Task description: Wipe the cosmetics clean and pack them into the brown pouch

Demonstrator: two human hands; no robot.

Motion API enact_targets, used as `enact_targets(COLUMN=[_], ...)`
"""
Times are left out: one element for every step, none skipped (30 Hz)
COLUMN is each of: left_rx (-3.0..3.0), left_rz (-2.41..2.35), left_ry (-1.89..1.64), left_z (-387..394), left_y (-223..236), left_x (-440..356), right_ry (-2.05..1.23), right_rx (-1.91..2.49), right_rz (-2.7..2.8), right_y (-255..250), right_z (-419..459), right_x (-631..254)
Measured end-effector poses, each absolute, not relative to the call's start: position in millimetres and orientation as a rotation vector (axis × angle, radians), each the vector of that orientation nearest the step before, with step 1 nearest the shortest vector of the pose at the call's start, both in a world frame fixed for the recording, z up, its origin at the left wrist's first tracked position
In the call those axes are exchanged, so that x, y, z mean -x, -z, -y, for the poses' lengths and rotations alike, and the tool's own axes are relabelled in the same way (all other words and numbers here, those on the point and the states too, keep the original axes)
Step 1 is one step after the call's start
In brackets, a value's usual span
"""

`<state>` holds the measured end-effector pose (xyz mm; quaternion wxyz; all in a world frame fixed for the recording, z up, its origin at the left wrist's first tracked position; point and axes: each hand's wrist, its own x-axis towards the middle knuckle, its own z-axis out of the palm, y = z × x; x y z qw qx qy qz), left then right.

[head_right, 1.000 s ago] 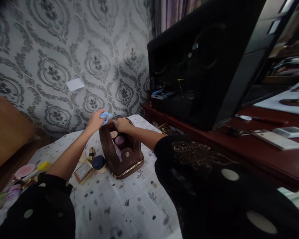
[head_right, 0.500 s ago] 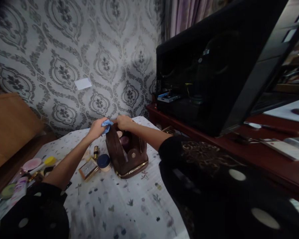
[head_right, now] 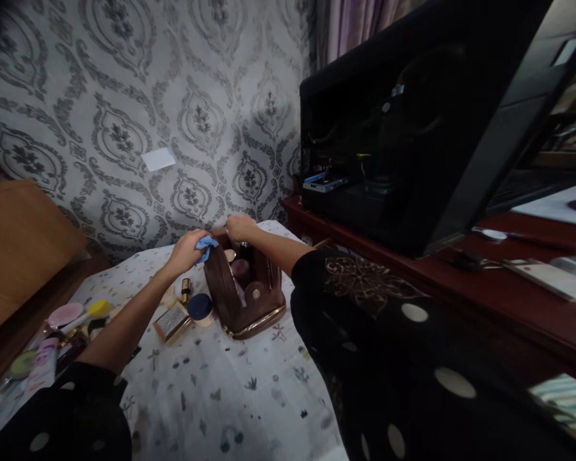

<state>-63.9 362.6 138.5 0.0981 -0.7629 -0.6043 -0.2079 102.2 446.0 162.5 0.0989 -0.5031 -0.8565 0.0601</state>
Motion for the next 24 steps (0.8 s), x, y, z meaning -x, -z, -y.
enact_targets(left_rx=[2.259,2.262,2.264,2.266,2.268,2.268,2.268,2.267,2.265,2.262,2.259,2.259,2.262,2.268,2.274,2.279,2.283,2.287,2.289,2.290,2.292,2.296,2.301,2.309], left_rz=[1.787,1.784,1.781,1.779,1.778,1.778,1.779,1.780,1.781,1.783,1.786,1.790,1.793,1.795,1.796,1.798,1.799,1.800,1.802,1.805,1.807,1.807,1.806,1.802], left_ry=[0.610,0.604,0.599,0.595,0.593,0.592,0.592,0.593,0.595,0.596,0.598,0.600,0.603,0.605,0.608,0.612,0.616,0.619,0.622,0.625,0.628,0.632,0.633,0.639], left_z=[-362.2,-361.9,-361.6,-361.4,-361.3,-361.3,-361.4,-361.5,-361.6,-361.7,-361.7,-361.7,-361.6,-361.4,-361.3,-361.2,-361.2,-361.2,-361.3,-361.3,-361.2,-360.7,-359.9,-358.5], left_y=[-138.7,-138.9,-139.2,-139.4,-139.5,-139.6,-139.5,-139.3,-139.1,-138.9,-138.6,-138.5,-138.4,-138.3,-138.3,-138.2,-138.0,-137.9,-137.7,-137.5,-137.4,-137.4,-137.4,-137.3], left_x=[63.8,63.8,63.9,64.0,64.2,64.4,64.5,64.6,64.5,64.4,64.1,63.8,63.5,63.4,63.4,63.6,63.9,64.4,64.9,65.4,65.8,66.0,66.1,66.1], right_ry=[-0.175,-0.171,-0.168,-0.166,-0.166,-0.168,-0.173,-0.181,-0.192,-0.207,-0.223,-0.240,-0.256,-0.268,-0.274,-0.277,-0.278,-0.280,-0.284,-0.291,-0.300,-0.310,-0.318,-0.326], right_rx=[1.488,1.487,1.485,1.482,1.477,1.473,1.471,1.470,1.472,1.476,1.482,1.488,1.493,1.496,1.497,1.497,1.496,1.494,1.493,1.492,1.492,1.492,1.491,1.489], right_rz=[2.536,2.539,2.542,2.547,2.554,2.562,2.570,2.579,2.589,2.597,2.606,2.614,2.621,2.624,2.623,2.619,2.612,2.603,2.594,2.585,2.578,2.570,2.563,2.554], right_y=[-161.8,-161.2,-160.9,-160.8,-160.9,-161.3,-161.9,-162.6,-163.3,-163.9,-164.4,-164.7,-164.8,-164.8,-164.6,-164.4,-164.1,-163.9,-163.7,-163.6,-163.5,-163.4,-163.3,-163.2], right_z=[-445.5,-444.7,-443.8,-442.9,-442.0,-441.3,-440.8,-440.6,-440.7,-441.0,-441.6,-442.3,-443.2,-444.1,-445.0,-445.9,-446.8,-447.7,-448.4,-449.0,-449.5,-449.8,-449.9,-449.9], right_x=[-102.6,-102.9,-103.2,-103.5,-104.0,-104.4,-104.8,-104.9,-104.8,-104.4,-103.7,-103.0,-102.2,-101.6,-101.2,-101.2,-101.5,-102.0,-102.7,-103.5,-104.3,-105.0,-105.6,-106.0])
